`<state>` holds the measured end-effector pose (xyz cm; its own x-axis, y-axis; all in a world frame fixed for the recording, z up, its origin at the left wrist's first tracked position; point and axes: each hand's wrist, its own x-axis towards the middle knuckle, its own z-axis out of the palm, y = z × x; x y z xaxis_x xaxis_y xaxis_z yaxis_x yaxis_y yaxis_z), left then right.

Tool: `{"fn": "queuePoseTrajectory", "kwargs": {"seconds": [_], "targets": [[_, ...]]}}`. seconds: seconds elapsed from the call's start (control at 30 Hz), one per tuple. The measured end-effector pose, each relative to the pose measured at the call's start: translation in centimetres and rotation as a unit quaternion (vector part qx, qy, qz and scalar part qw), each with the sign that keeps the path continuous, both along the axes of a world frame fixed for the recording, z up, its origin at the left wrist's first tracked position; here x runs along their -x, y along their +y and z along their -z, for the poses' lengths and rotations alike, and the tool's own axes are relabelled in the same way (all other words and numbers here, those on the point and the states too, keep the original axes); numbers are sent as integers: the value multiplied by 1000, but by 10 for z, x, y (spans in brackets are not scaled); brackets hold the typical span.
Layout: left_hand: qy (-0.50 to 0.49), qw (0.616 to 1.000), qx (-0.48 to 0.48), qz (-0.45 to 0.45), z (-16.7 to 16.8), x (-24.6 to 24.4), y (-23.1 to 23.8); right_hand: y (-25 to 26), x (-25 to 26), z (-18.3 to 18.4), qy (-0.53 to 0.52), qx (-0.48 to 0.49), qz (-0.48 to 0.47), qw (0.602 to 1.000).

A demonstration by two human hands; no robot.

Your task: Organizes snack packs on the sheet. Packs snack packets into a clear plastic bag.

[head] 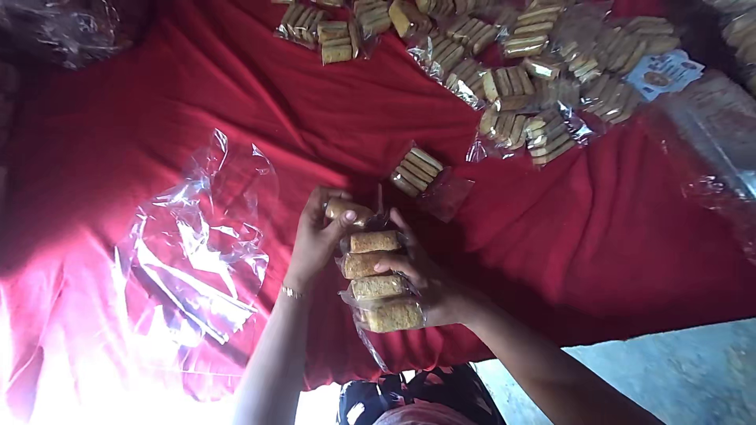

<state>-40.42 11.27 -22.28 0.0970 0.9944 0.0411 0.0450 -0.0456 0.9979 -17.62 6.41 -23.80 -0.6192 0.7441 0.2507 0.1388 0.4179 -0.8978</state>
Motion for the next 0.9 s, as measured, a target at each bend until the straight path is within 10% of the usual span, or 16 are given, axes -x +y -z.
{"fn": "queuePoseTrajectory", "kwargs": {"seconds": [0.13, 0.43, 0.63, 0.8, 0.9], "targets": [[-45, 997, -13, -63, -2, -26, -41, -3, 6, 0, 5, -5, -21, 1000], [-75, 990, 54, 110, 3, -6, -49, -7, 5, -1, -32, -108, -23, 993], [-90, 992, -46, -79, 14, -21, -83, -9, 14, -4, 12, -62, -28, 998], [-41, 992, 31, 117, -2, 21, -57, -11, 7, -1, 42, -44, -61, 996], [-131, 990, 28, 47, 9, 15, -47, -9, 7, 7, 41, -67, -43, 996]]}}
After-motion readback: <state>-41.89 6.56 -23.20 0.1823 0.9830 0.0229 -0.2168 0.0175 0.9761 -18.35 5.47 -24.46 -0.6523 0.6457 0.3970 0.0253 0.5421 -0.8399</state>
